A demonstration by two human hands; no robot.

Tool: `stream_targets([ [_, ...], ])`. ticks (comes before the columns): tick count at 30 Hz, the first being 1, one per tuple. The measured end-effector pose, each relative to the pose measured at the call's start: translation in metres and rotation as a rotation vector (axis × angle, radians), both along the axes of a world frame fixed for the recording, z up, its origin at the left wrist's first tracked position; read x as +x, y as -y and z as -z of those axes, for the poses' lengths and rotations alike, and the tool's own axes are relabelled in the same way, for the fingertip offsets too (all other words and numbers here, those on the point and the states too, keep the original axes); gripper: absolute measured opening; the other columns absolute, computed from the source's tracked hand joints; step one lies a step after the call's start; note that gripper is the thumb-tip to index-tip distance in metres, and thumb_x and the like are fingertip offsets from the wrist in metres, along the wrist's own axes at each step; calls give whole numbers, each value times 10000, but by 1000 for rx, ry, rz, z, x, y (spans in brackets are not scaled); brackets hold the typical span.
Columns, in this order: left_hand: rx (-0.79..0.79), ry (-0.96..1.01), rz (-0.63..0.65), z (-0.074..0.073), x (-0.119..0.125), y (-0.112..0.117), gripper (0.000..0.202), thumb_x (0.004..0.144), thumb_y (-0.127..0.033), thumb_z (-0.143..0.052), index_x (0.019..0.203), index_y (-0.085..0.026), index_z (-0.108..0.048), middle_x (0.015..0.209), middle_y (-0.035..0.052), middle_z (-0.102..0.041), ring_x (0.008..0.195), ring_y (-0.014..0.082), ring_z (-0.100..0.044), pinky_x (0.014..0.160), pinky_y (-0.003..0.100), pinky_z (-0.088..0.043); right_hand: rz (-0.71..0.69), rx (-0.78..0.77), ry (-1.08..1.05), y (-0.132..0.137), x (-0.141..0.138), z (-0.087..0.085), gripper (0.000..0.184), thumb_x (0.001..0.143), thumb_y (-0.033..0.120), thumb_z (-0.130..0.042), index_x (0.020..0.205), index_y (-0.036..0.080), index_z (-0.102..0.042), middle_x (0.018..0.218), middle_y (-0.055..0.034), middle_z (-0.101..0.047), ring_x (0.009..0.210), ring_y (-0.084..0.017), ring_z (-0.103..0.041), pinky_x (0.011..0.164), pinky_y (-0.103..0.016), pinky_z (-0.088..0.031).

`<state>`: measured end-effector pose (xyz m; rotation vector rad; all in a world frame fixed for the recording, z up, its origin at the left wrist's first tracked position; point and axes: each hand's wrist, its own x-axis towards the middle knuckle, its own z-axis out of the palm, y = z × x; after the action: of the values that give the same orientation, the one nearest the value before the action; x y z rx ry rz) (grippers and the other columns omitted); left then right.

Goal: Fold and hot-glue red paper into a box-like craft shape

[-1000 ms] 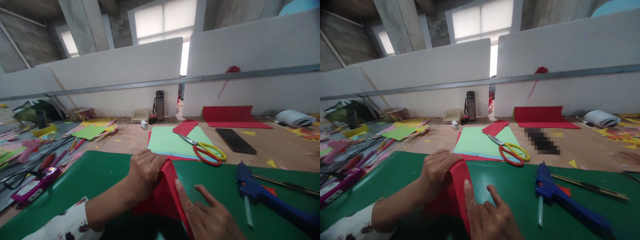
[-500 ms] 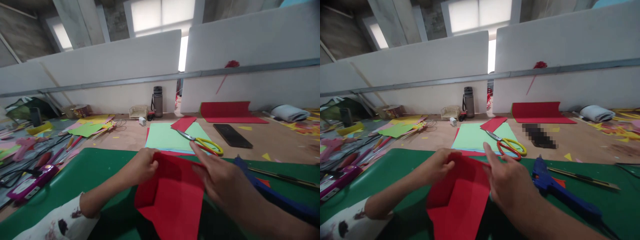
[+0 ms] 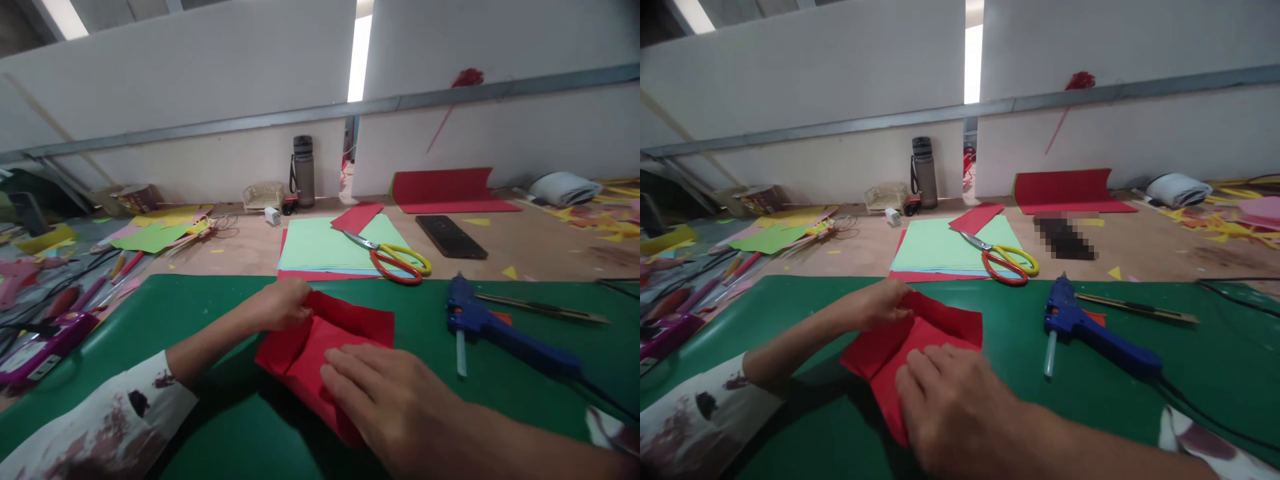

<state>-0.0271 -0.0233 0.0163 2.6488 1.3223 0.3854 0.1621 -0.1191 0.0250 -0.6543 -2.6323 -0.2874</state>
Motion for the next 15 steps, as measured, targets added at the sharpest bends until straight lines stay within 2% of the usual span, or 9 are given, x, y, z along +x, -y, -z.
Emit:
stream_targets([
  [2, -94, -106, 13, -1, 2, -2, 171, 618, -89, -549, 622, -191, -686, 544, -9, -657, 450, 119, -563, 392, 166, -327, 103, -75, 87, -4, -9, 21, 305, 776, 46, -458, 1022, 114, -625, 930, -123, -695, 790, -192, -655, 634, -284, -538],
  [5, -156, -230, -26, -6, 9, 2, 215, 631, -92, -541, 738, -193, -697, 720, 41, -705, 612, 171, -631, 459, 194, -374, 218, -40, 220, -14, -21, 43, 400, 711, 20, -514, 1103, 35, -591, 1067, -202, -654, 885, -258, -643, 624, -332, -544],
  [9, -163, -344, -112, -14, 23, 14, 233, 712, -169, -549, 879, -234, -697, 840, 60, -711, 748, 211, -653, 564, 240, -443, 288, 11, 363, -16, -33, 43, 416, 661, 4, -538, 1069, 10, -616, 1075, -247, -640, 886, -306, -633, 567, -348, -529],
  [12, -138, -417, -200, -18, 33, 21, 201, 776, -216, -521, 858, -216, -704, 819, 90, -709, 772, 244, -658, 615, 292, -472, 296, 26, 411, -14, -38, 42, 386, 647, -10, -540, 1018, 13, -648, 1029, -253, -655, 819, -292, -638, 521, -331, -514],
  [15, -106, -472, -269, -20, 41, 23, 218, 794, -216, -498, 816, -158, -706, 796, 136, -702, 743, 282, -661, 603, 336, -482, 315, 45, 421, -12, -41, 46, 416, 646, 0, -549, 1052, -25, -636, 1073, -291, -625, 866, -332, -629, 474, -335, -515],
])
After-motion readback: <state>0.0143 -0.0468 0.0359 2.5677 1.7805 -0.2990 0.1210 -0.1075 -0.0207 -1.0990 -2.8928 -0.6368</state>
